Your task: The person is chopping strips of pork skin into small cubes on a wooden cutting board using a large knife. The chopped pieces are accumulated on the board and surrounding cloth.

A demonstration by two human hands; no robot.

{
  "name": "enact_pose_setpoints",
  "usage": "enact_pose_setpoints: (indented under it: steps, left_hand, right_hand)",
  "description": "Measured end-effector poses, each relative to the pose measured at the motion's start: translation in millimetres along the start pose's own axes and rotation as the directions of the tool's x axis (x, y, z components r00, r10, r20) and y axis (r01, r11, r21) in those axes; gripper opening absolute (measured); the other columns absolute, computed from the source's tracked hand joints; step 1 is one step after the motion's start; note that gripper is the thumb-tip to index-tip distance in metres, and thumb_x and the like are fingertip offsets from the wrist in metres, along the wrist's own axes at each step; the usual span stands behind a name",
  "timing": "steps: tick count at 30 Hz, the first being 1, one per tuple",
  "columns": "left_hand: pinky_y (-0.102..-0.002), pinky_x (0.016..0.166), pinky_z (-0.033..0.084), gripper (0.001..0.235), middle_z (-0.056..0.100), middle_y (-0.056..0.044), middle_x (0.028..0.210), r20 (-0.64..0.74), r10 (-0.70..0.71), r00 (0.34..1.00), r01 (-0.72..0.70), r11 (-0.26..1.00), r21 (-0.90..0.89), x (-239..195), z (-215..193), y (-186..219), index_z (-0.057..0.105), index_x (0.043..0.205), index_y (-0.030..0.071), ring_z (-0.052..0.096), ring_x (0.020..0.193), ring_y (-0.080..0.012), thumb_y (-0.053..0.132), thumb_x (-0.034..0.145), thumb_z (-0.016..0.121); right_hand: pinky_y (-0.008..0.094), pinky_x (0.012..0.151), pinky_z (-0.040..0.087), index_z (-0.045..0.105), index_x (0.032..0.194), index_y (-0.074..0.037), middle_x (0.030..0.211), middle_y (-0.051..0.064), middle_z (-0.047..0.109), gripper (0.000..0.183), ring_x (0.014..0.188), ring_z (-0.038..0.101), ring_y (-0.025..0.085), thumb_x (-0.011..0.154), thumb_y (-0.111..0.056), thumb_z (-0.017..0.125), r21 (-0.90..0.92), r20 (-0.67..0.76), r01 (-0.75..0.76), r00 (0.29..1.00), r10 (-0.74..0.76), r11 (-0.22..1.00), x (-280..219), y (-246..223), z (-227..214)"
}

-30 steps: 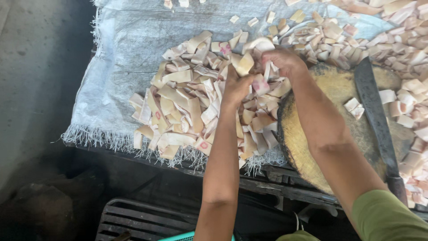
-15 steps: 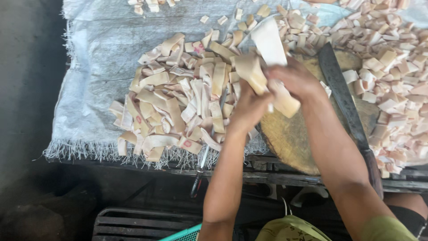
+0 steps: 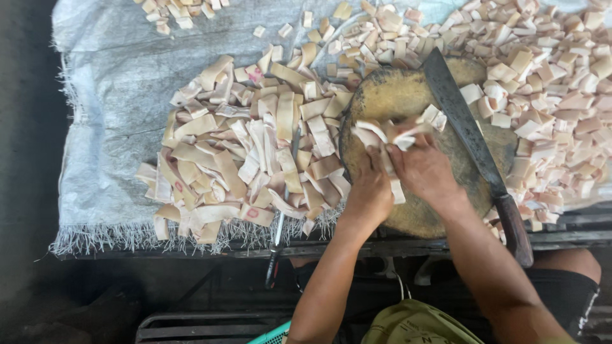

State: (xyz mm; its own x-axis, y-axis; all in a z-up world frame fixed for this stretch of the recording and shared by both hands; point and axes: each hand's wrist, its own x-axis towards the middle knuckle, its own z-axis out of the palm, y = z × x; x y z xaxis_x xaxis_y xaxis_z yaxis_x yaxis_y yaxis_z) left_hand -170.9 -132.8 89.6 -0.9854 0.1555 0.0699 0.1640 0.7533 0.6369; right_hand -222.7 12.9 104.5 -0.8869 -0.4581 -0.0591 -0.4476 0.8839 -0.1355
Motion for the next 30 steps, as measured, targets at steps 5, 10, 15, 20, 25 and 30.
enact_pose_setpoints:
  steps: [5, 10, 15, 20, 25, 30]
  left_hand:
    - [-0.046, 0.09, 0.056, 0.029, 0.07, -0.023, 0.113, 0.241, -0.179, 0.954, 0.215, 0.968, -0.133, 0, -52, -9, 0.064, 0.126, 0.006, 0.072, 0.102, -0.0381, 0.018, 0.1, 0.059]
    - [-0.046, 0.096, 0.054, 0.041, 0.069, -0.019, 0.117, -0.421, -0.082, 0.904, 0.084, 0.996, -0.013, 36, -63, -82, 0.063, 0.125, 0.002, 0.068, 0.106, -0.04, 0.018, 0.087, 0.07]
    - [-0.061, 0.092, 0.045, 0.058, 0.059, -0.017, 0.126, -0.426, -0.295, 0.855, 0.433, 0.858, 0.275, 78, -43, -146, 0.053, 0.133, 0.003, 0.057, 0.115, -0.0427, 0.016, 0.08, 0.073]
    - [-0.053, 0.096, 0.049, 0.047, 0.054, -0.023, 0.129, -0.446, -0.415, 0.793, 0.556, 0.793, 0.251, 96, -25, -176, 0.051, 0.123, -0.002, 0.056, 0.116, -0.0429, 0.018, 0.085, 0.07]
    - [-0.053, 0.097, 0.049, 0.056, 0.053, -0.025, 0.131, -0.378, -0.503, 0.777, 0.584, 0.801, 0.135, 105, -24, -179, 0.046, 0.13, -0.003, 0.053, 0.12, -0.0461, 0.023, 0.087, 0.071]
    - [-0.059, 0.102, 0.039, 0.065, 0.057, -0.023, 0.132, -0.303, -0.585, 0.752, 0.63, 0.774, 0.067, 95, -30, -188, 0.046, 0.129, -0.002, 0.05, 0.124, -0.0486, 0.028, 0.079, 0.075]
  right_hand:
    - [0.044, 0.061, 0.06, 0.076, 0.088, -0.008, 0.071, 0.007, 0.067, 0.048, 0.059, 0.067, 0.024, 0.102, -0.05, 0.055, 0.084, -0.02, -0.037, 0.999, 0.039, 0.996, 25, 9, -60]
    - [0.049, 0.098, 0.049, 0.067, 0.131, -0.008, 0.136, 0.015, 0.066, 0.038, 0.116, 0.064, 0.034, 0.095, -0.019, 0.065, 0.225, -0.181, 0.451, 0.89, -0.418, 0.864, 141, -1, -15]
    - [0.057, 0.11, 0.036, 0.063, 0.133, -0.016, 0.137, 0.007, 0.062, 0.056, 0.133, 0.05, 0.032, 0.078, -0.01, 0.072, 0.088, 0.296, 0.352, 0.884, -0.362, 0.932, 216, -48, 31]
    - [0.058, 0.113, 0.035, 0.069, 0.123, -0.014, 0.121, 0.011, 0.069, 0.041, 0.129, 0.054, 0.032, 0.082, -0.016, 0.073, -0.03, 0.473, 0.282, 0.849, -0.235, 0.959, 219, -65, 5]
    - [0.052, 0.087, 0.059, 0.061, 0.122, -0.006, 0.107, 0.024, 0.072, 0.032, 0.1, 0.071, 0.038, 0.093, -0.018, 0.06, 0.37, 0.492, -0.079, 0.862, -0.123, 0.926, 228, -42, -6]
    - [0.05, 0.095, 0.052, 0.061, 0.115, 0.006, 0.12, 0.03, 0.064, 0.034, 0.114, 0.062, 0.04, 0.095, -0.021, 0.062, 0.483, 0.155, -0.053, 0.988, -0.026, 0.874, 292, -34, 49]
